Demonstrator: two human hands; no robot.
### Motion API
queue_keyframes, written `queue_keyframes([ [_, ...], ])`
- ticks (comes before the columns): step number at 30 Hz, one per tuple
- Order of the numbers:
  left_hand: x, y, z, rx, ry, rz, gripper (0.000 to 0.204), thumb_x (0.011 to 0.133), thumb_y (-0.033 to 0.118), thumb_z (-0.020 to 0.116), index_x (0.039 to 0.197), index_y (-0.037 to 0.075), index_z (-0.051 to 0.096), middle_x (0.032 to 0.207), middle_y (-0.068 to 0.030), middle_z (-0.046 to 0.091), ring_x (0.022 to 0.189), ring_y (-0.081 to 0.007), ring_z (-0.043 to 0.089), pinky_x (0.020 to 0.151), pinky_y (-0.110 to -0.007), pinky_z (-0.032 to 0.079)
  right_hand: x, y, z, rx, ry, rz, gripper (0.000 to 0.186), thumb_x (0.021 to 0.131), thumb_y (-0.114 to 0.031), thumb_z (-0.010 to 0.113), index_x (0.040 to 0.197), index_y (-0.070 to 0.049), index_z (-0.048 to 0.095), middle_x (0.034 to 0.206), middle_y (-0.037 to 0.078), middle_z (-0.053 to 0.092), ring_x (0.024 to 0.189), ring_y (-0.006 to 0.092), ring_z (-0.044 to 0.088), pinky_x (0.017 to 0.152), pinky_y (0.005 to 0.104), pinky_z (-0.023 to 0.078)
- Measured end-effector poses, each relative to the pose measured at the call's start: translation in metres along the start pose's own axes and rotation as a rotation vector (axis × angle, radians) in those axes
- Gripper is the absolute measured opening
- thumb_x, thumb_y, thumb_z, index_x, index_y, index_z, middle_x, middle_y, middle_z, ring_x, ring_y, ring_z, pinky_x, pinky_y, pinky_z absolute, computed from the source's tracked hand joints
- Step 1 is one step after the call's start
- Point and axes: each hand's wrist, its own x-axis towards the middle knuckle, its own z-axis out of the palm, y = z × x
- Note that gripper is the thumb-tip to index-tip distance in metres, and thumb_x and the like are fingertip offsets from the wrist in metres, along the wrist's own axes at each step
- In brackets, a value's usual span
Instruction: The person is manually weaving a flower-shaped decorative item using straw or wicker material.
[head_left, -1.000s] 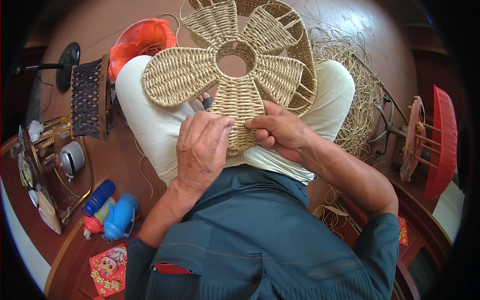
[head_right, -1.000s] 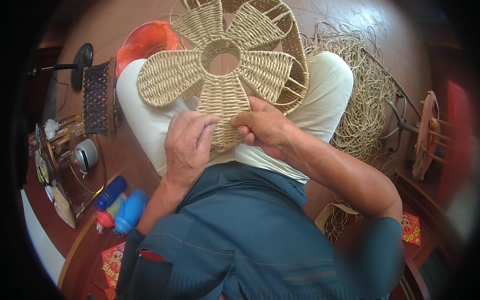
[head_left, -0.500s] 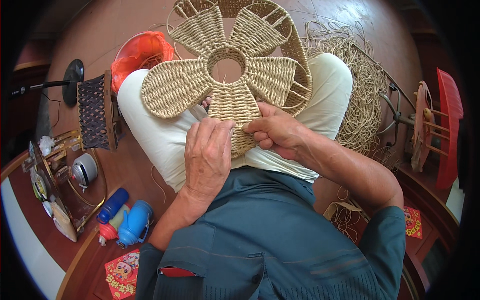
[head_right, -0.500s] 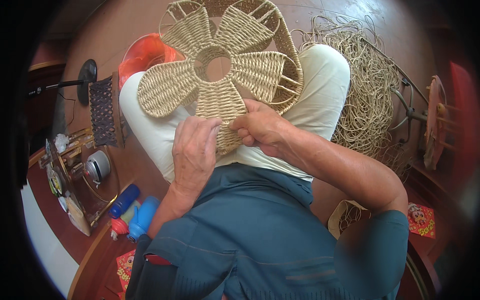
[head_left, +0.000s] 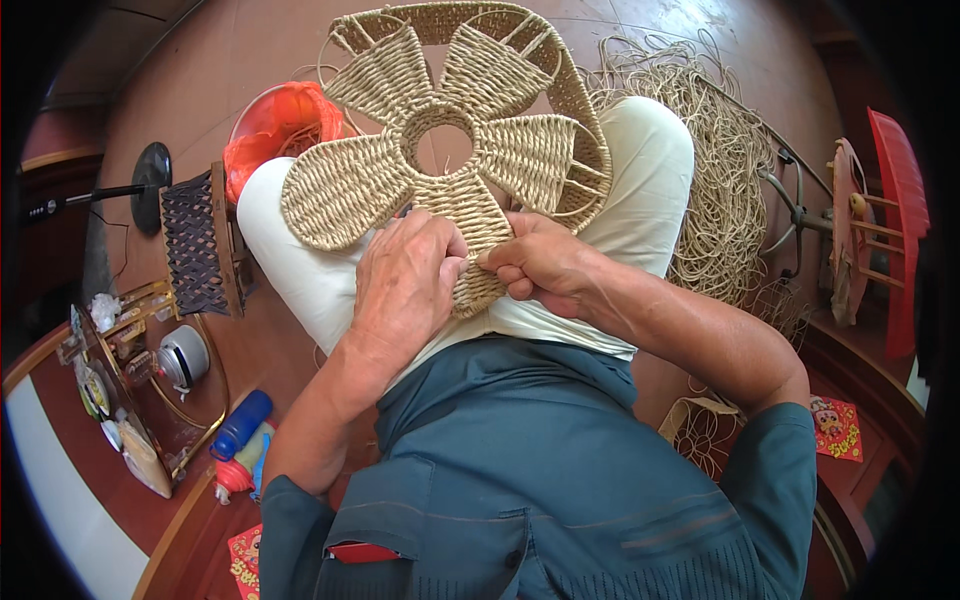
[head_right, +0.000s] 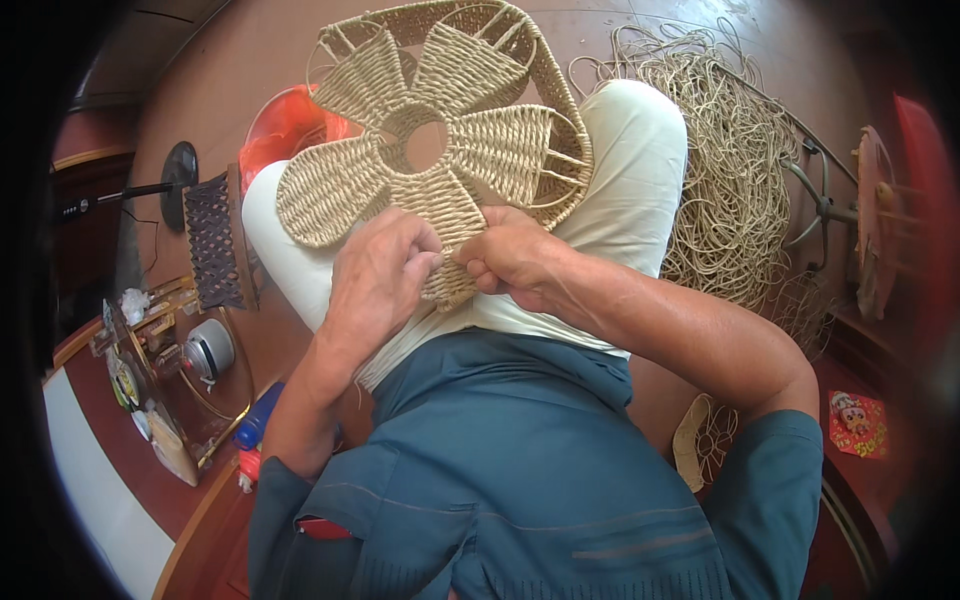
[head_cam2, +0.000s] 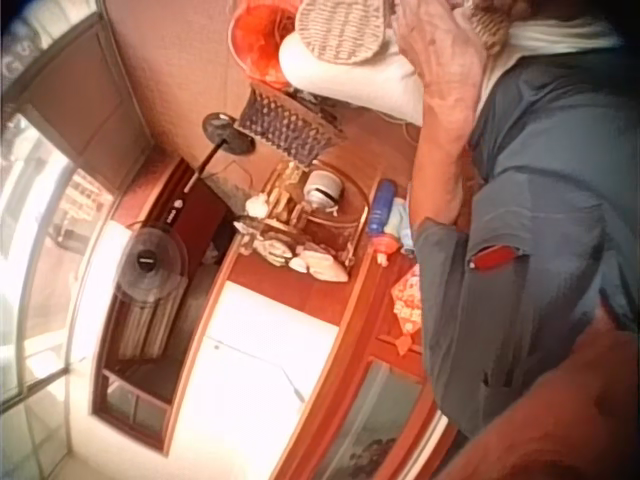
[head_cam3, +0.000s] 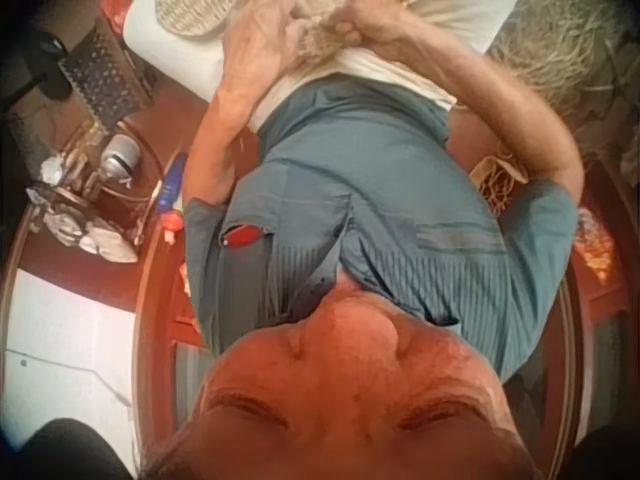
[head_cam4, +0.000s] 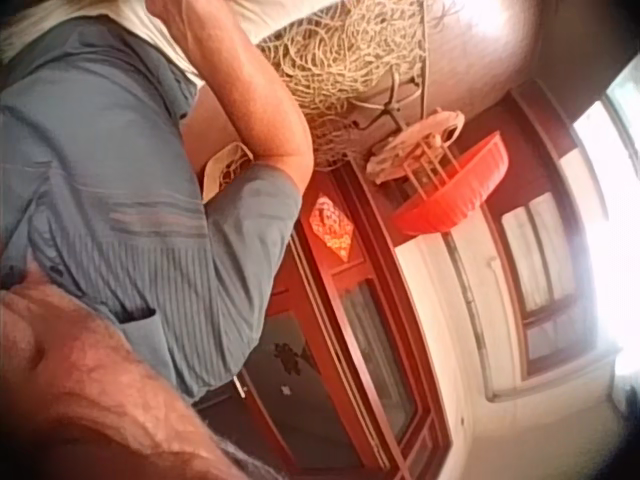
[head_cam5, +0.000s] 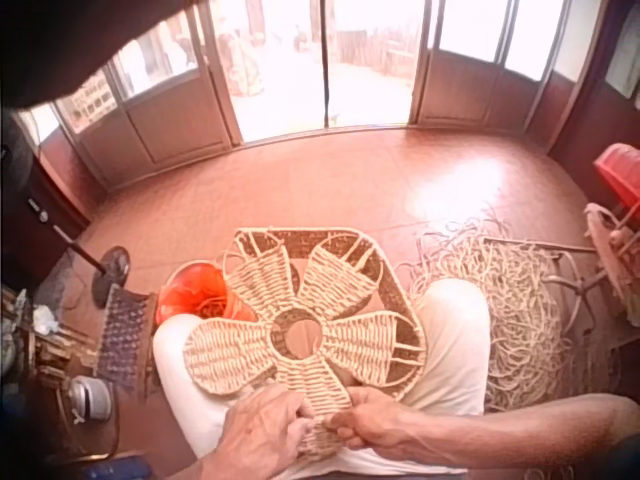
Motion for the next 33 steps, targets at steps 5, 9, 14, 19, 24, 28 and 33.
queue_keyframes([
  [5, 0.003, 0.004, 0.0, 0.041, -0.02, 0.11, 0.013, 0.089, 0.003, 0.074, 0.097, 0.005, 0.064, 0.091, -0.0129, 0.059, 0.089, -0.035, 0.064, 0.08, -0.049, 0.051, -0.002, 0.005, 0.003, -0.032, 0.01, -0.059, 0.018, 0.104, 0.006, 0.061, 0.116, -0.007, 0.064, 0.088, -0.002, 0.06, 0.062, 0.0024, 0.046, 0.047, 0.0216, 0.034],
  [9, -0.001, 0.018, 0.014, 0.417, -0.002, 0.29, 0.02, 0.085, 0.002, 0.072, 0.1, 0.005, 0.059, 0.098, -0.0149, 0.055, 0.095, -0.0343, 0.062, 0.082, -0.046, 0.054, 0.001, 0.006, 0.0, -0.016, -0.005, -0.082, 0.018, 0.099, 0.006, 0.063, 0.113, -0.004, 0.063, 0.087, 0.002, 0.063, 0.065, 0.0079, 0.054, 0.049, 0.0259, 0.042],
  [14, -0.002, 0.018, 0.012, 0.452, -0.046, 0.361, 0.025, 0.086, 0.002, 0.071, 0.107, 0.005, 0.057, 0.101, -0.0158, 0.055, 0.093, -0.0347, 0.065, 0.08, -0.045, 0.057, 0.002, 0.007, -0.005, -0.048, -0.095, -0.103, 0.016, 0.102, 0.003, 0.061, 0.115, -0.006, 0.064, 0.086, -0.001, 0.062, 0.062, 0.0051, 0.05, 0.049, 0.0236, 0.038],
  [19, -0.004, 0.017, 0.009, 0.141, -0.209, 0.105, 0.044, 0.094, 0.002, 0.068, 0.135, 0.005, 0.052, 0.106, -0.0173, 0.057, 0.087, -0.0387, 0.07, 0.073, -0.052, 0.059, -0.001, 0.008, -0.006, -0.053, -0.121, -0.11, 0.015, 0.101, 0.002, 0.064, 0.114, -0.006, 0.063, 0.091, 0.001, 0.063, 0.066, 0.0067, 0.053, 0.051, 0.0252, 0.041],
  [24, -0.014, 0.014, 0.01, 0.201, -0.084, 0.201, 0.054, 0.094, 0.0, 0.066, 0.147, 0.006, 0.053, 0.111, -0.0176, 0.061, 0.093, -0.0379, 0.072, 0.076, -0.049, 0.06, -0.002, 0.007, -0.007, -0.093, -0.122, -0.119, 0.018, 0.102, 0.002, 0.064, 0.118, -0.005, 0.061, 0.092, 0.0, 0.061, 0.066, 0.0069, 0.052, 0.051, 0.0249, 0.042],
  [28, -0.014, 0.01, 0.008, 0.159, -0.007, 0.245, 0.047, 0.095, -0.001, 0.066, 0.14, 0.007, 0.06, 0.111, -0.0168, 0.066, 0.093, -0.0374, 0.073, 0.074, -0.048, 0.061, -0.004, 0.009, -0.007, -0.087, -0.107, -0.129, 0.018, 0.103, 0.001, 0.065, 0.12, -0.005, 0.061, 0.092, 0.0, 0.062, 0.067, 0.0067, 0.053, 0.051, 0.0244, 0.042],
  [33, -0.018, 0.009, 0.0, -0.05, -0.012, 0.138, 0.037, 0.099, -0.002, 0.063, 0.135, 0.009, 0.062, 0.098, -0.0153, 0.071, 0.085, -0.0364, 0.075, 0.072, -0.048, 0.059, -0.011, 0.006, 0.0, -0.182, -0.022, -0.15, 0.02, 0.103, -0.003, 0.066, 0.123, -0.002, 0.06, 0.093, 0.003, 0.065, 0.068, 0.0084, 0.059, 0.051, 0.0266, 0.047],
])
